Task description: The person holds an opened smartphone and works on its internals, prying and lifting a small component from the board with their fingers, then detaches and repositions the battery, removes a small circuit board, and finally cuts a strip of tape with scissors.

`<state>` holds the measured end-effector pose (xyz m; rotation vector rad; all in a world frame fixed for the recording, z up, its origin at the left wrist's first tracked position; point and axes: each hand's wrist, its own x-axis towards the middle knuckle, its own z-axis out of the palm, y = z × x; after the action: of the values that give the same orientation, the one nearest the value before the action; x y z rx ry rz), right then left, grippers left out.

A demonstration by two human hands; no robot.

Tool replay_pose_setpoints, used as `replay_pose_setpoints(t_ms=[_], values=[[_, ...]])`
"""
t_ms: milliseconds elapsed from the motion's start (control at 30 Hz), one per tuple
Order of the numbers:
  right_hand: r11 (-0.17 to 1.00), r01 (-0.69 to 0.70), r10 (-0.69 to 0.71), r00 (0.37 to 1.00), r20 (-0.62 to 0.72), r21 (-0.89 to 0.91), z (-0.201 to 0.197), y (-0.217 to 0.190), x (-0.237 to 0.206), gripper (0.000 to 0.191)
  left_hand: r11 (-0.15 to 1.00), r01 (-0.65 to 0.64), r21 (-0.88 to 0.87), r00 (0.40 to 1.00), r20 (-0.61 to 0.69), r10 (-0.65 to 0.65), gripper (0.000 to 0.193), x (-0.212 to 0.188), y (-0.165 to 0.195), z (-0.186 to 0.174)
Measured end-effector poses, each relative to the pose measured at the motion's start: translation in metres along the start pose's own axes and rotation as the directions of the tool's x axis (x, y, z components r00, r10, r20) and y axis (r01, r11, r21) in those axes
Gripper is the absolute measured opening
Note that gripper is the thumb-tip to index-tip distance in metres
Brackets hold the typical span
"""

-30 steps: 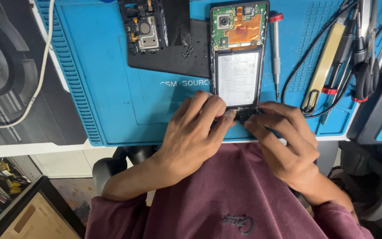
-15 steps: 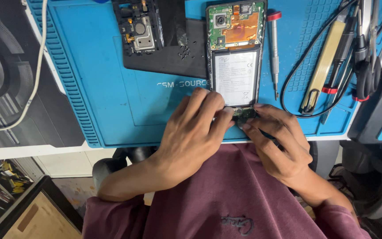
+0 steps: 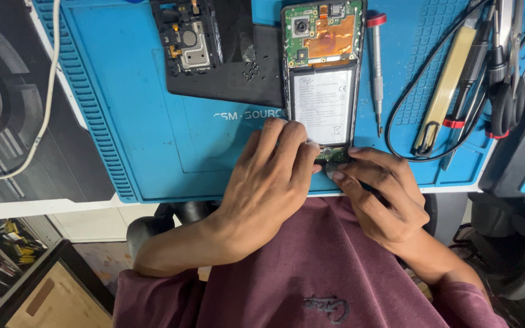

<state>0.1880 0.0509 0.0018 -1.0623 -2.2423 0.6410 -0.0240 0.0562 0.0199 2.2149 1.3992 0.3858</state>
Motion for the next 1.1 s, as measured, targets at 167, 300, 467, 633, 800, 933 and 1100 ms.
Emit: replay_pose_setpoints(t_ms=[167, 300, 467, 633, 800, 933, 1100], values=[[1.000, 0.019, -0.019, 0.999, 0.030, 0.000, -0.0020, 0.0007, -0.0013, 0.020, 1.000, 0.001, 0.015, 1.000, 0.002, -0.002, 0.029, -0.0005, 0.0005, 0.0005], [1.000, 0.024, -0.024, 0.999, 0.035, -0.005, -0.0022, 0.0017, -0.0030, 0.018, 1.000, 0.003, 0.017, 1.000, 0.006, -0.003, 0.028, -0.0009, 0.0003, 0.0005], [0.999, 0.032, -0.032, 0.999, 0.012, -0.003, 0.0008, 0.0037, -0.0055, 0.015, 1.000, 0.000, -0.014, 1.000, -0.002, 0.000, 0.028, -0.0019, -0.0015, 0.0014], [0.999, 0.034, -0.034, 0.999, 0.013, -0.001, 0.0016, 0.0045, -0.0071, 0.015, 0.997, 0.020, -0.075, 1.000, -0.010, -0.021, 0.027, -0.0018, -0.0045, 0.0027], [0.999, 0.043, -0.043, 0.999, 0.016, 0.002, 0.0004, 0.0056, -0.0061, 0.016, 0.993, 0.042, -0.113, 0.999, 0.002, -0.042, 0.026, -0.0004, -0.0061, 0.0020], [0.999, 0.010, -0.010, 1.000, 0.002, 0.041, 0.0005, 0.0047, -0.0027, 0.018, 0.988, 0.038, -0.148, 0.999, 0.006, -0.037, 0.024, 0.0007, -0.0086, 0.0009], [0.998, -0.055, 0.055, 0.998, 0.008, 0.031, -0.0024, -0.0001, -0.0006, 0.019, 0.987, 0.039, -0.153, 0.999, -0.023, -0.043, 0.016, 0.0020, -0.0085, 0.0012]])
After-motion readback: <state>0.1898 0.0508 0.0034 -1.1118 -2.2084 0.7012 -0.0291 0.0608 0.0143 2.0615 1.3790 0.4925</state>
